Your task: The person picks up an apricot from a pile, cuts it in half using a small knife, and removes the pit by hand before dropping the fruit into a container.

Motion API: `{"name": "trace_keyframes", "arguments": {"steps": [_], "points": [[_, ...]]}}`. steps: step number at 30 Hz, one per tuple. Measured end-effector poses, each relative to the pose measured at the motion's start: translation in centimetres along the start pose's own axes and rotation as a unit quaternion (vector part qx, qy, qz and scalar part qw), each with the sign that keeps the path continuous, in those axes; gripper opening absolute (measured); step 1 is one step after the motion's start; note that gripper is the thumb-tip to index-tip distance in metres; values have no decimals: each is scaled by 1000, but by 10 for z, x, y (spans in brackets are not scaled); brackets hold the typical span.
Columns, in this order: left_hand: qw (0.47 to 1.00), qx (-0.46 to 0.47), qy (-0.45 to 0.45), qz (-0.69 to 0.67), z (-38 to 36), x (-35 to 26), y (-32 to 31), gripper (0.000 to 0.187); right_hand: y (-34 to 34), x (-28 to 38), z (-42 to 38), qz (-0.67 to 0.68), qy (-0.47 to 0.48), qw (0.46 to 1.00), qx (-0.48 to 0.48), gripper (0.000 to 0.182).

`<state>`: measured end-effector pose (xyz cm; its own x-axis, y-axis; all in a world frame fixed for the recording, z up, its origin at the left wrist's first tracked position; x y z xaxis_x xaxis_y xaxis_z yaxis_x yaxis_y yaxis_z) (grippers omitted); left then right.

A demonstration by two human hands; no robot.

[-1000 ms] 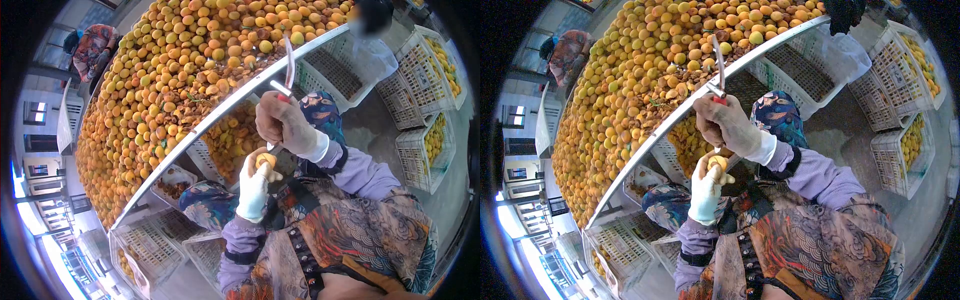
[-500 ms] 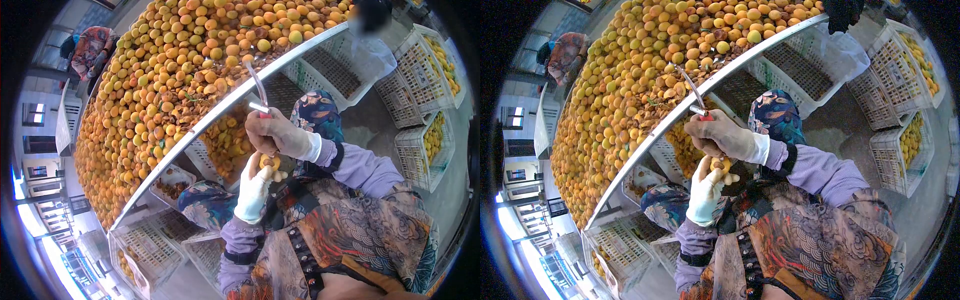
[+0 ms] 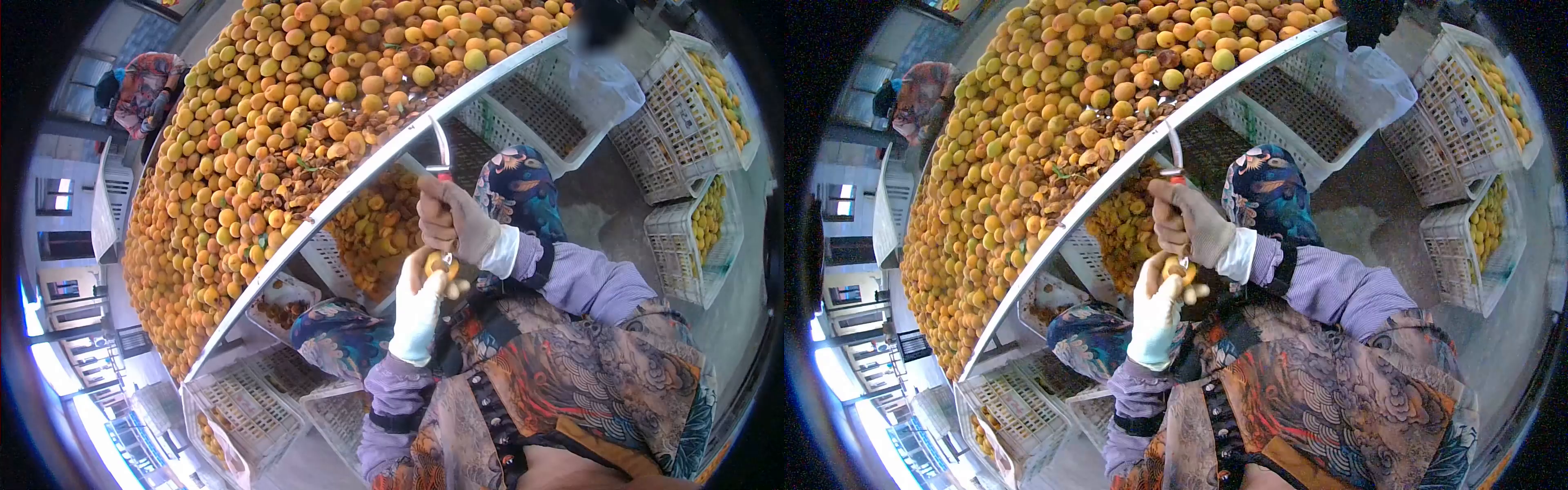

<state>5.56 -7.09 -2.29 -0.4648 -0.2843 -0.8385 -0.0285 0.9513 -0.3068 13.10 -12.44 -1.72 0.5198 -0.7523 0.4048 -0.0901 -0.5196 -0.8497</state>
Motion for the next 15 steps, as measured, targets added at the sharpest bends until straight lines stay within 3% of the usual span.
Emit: {"name": "trace_keyframes", "arguments": {"steps": [1, 5, 8, 12, 15], "points": [[999, -18, -27, 33, 0, -3, 1, 40, 8, -1, 1, 56, -5, 998, -8, 48], [989, -69, -72, 110, 0, -7, 4, 40, 16, 2, -5, 45, -3, 991, -128, 45], [981, -79, -134, 120, -1, -17, 1, 41, 23, 4, 2, 95, 6, 984, -149, 33], [967, -79, -173, 172, -1, -16, 6, 41, 24, 0, 8, 107, -9, 987, -122, 30], [931, -91, -244, 257, -5, -25, 4, 41, 24, -2, 8, 123, -22, 978, -167, 31]]}}
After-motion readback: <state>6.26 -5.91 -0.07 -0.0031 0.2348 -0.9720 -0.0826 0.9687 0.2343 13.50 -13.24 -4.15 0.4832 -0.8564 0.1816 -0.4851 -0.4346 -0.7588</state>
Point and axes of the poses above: each hand's wrist, its own z-axis towards the middle knuckle, its own y-axis out of the back of the hand, x = y × z, the point moved 10 cm from there along z, towards the middle knuckle, and after that the axes turned 14 degrees about -x, right-handed, at the moved point
